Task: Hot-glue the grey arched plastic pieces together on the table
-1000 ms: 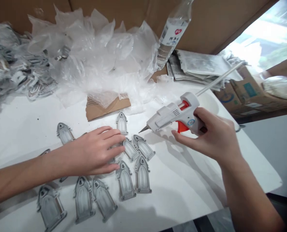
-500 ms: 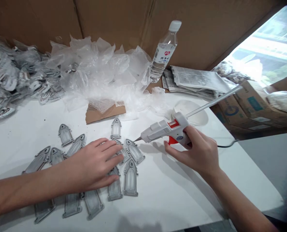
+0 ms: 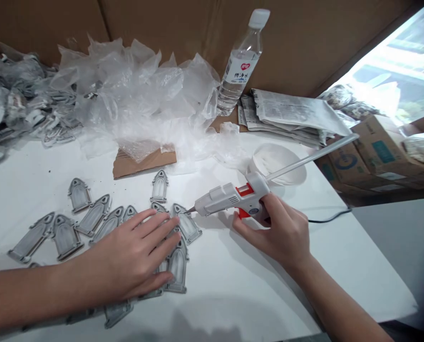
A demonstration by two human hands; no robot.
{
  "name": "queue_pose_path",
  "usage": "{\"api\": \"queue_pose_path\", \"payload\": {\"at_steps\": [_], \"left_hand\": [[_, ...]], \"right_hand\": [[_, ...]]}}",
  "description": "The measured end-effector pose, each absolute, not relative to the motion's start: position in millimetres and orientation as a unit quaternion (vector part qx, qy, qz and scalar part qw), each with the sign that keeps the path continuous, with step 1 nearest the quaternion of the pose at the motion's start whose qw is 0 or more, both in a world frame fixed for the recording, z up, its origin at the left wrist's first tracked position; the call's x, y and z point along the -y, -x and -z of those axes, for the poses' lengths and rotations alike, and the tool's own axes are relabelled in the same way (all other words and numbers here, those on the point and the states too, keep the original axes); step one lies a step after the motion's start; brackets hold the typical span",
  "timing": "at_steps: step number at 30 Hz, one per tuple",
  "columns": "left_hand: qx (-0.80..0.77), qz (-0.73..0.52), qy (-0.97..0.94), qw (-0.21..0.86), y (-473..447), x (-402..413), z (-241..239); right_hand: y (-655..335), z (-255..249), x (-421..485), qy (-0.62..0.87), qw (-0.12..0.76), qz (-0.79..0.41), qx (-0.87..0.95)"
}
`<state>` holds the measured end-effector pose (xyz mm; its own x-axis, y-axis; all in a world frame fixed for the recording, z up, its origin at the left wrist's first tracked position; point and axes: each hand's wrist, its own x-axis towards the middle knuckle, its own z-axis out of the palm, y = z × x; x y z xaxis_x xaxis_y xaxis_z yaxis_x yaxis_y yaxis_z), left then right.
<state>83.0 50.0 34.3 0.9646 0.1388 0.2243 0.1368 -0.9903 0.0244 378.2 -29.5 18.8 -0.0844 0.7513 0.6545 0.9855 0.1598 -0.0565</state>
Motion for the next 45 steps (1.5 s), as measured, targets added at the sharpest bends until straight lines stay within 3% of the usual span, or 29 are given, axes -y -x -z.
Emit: {"api": "queue_pose_path", "payload": {"at_steps": [45], "left_hand": [[-0.107, -0.067, -0.991, 0.053, -86, -62, -19]], "right_hand": [[-377, -14, 33, 0.626, 0.264, 0.177, 0.712]]}}
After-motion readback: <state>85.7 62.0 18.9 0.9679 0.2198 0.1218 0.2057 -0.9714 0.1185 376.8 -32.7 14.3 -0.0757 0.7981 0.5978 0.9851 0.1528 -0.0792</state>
